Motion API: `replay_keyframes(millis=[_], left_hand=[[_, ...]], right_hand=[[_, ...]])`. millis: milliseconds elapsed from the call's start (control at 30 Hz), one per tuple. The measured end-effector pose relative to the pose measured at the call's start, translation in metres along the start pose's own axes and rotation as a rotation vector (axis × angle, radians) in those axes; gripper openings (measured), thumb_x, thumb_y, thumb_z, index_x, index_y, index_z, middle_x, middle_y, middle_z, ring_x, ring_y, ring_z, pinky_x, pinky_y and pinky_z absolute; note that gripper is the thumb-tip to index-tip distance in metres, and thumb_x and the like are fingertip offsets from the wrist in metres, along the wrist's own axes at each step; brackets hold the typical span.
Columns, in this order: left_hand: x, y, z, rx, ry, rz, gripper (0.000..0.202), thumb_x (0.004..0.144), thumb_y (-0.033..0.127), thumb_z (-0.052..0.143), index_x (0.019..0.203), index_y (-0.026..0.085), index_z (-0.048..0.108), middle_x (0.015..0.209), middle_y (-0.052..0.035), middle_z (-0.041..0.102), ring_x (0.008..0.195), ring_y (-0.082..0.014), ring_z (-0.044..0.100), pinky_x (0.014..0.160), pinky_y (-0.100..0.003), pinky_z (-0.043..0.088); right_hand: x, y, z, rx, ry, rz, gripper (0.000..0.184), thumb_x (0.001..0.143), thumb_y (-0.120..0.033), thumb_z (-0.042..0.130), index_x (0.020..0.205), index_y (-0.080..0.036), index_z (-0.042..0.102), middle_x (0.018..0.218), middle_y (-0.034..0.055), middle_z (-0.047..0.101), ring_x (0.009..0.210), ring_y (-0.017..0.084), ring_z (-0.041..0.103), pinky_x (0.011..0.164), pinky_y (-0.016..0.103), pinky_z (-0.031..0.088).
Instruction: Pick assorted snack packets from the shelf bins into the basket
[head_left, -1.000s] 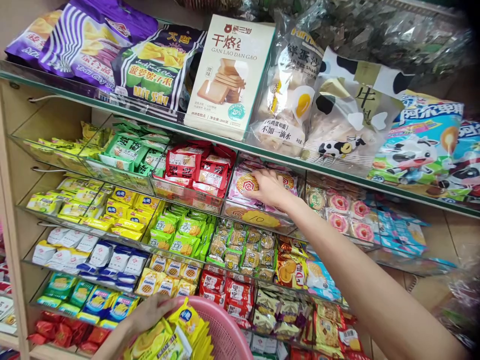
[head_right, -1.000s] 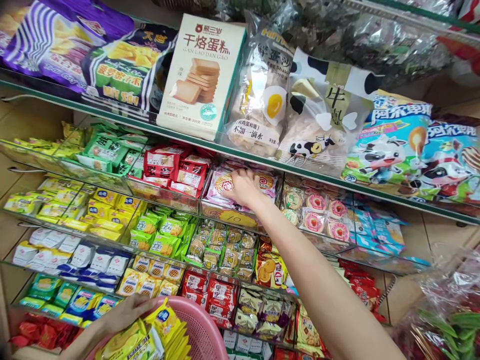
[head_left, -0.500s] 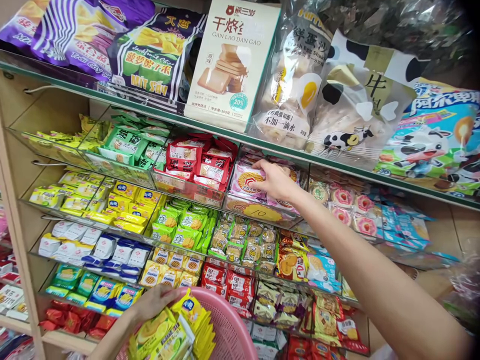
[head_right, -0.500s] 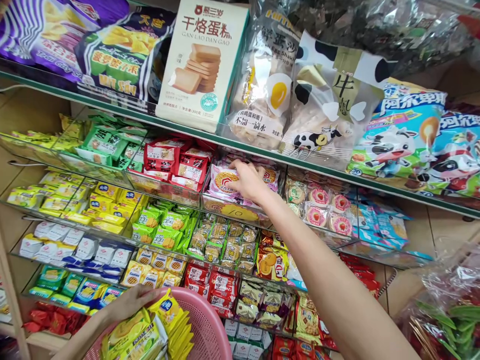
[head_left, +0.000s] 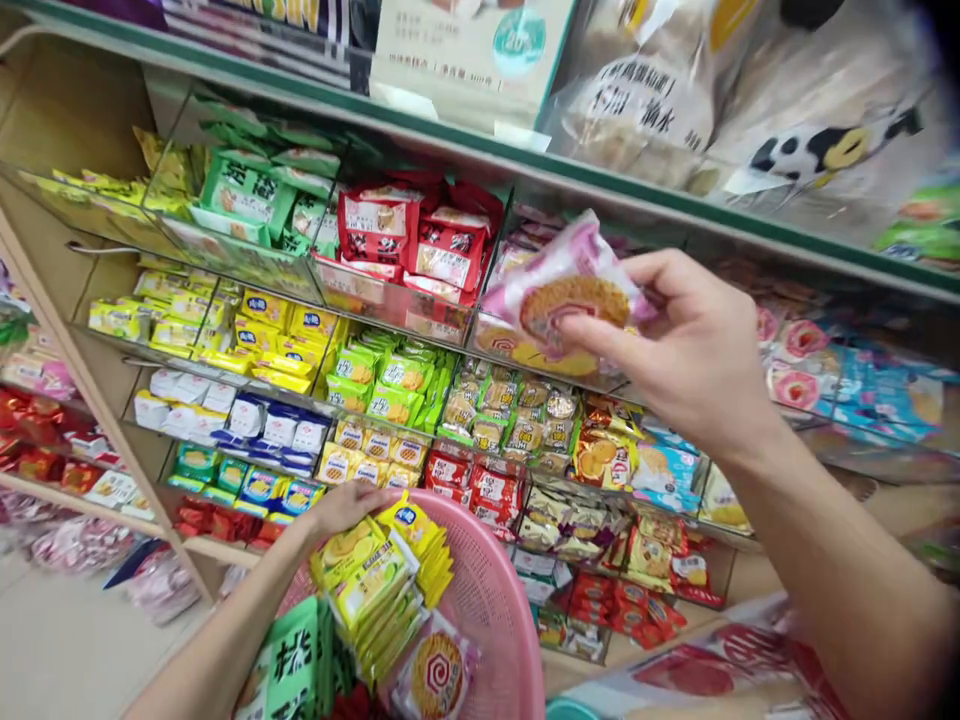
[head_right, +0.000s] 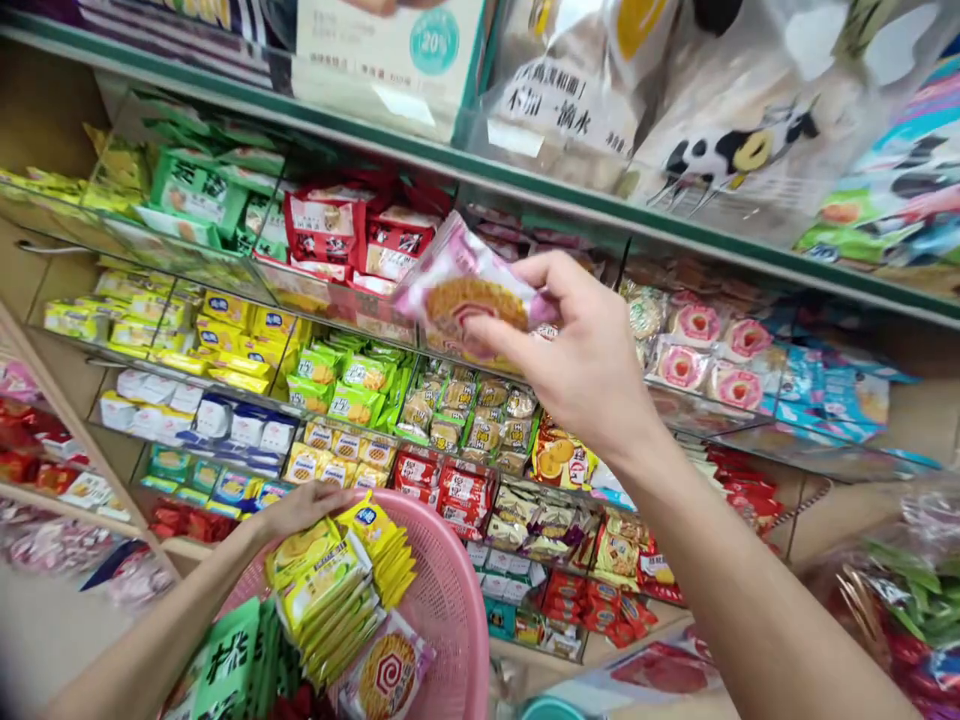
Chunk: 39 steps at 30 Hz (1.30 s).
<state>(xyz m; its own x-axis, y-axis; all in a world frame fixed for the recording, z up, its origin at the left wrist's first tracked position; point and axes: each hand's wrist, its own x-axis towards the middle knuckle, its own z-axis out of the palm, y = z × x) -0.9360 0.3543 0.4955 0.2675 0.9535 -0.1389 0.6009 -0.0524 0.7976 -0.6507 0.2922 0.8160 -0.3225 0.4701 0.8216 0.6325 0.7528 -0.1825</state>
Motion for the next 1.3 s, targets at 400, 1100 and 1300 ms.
replay_keyframes(millis=[400, 1100, 1300], left_hand=[[-0.007, 0.021, 0.007, -0.068, -0.077, -0.043, 0.058, 0.071, 0.071, 0.048, 0.075, 0.016, 0.066, 0.067, -0.0002, 0.063, 0.064, -0.0169, 0.053, 0.058, -0.022, 0.034], [-0.003, 0.020, 0.017, -0.037, -0.116, -0.006, 0.059, 0.073, 0.069, 0.046, 0.087, 0.016, 0.069, 0.079, -0.0019, 0.068, 0.078, -0.0213, 0.059, 0.066, -0.024, 0.039], [-0.002, 0.020, 0.019, -0.056, -0.126, 0.010, 0.056, 0.073, 0.067, 0.048, 0.087, 0.017, 0.069, 0.079, -0.0011, 0.069, 0.079, -0.0221, 0.059, 0.066, -0.024, 0.039]], right_hand=[[-0.193, 0.026, 0.105, 0.319, -1.285, 0.433, 0.028, 0.064, -0.028, 0.075, 0.086, -0.018, 0.060, 0.075, -0.0044, 0.055, 0.067, 0.011, 0.047, 0.057, 0.021, 0.033], [-0.296, 0.025, 0.152, 0.682, -0.922, 1.031, 0.040, 0.057, -0.026, 0.072, 0.089, -0.020, 0.048, 0.078, -0.0036, 0.052, 0.070, 0.012, 0.050, 0.062, 0.024, 0.040], [-0.307, 0.009, 0.149, 0.451, -0.837, 1.022, 0.030, 0.060, -0.021, 0.062, 0.087, -0.022, 0.047, 0.089, 0.0015, 0.057, 0.086, 0.021, 0.054, 0.072, 0.032, 0.042]])
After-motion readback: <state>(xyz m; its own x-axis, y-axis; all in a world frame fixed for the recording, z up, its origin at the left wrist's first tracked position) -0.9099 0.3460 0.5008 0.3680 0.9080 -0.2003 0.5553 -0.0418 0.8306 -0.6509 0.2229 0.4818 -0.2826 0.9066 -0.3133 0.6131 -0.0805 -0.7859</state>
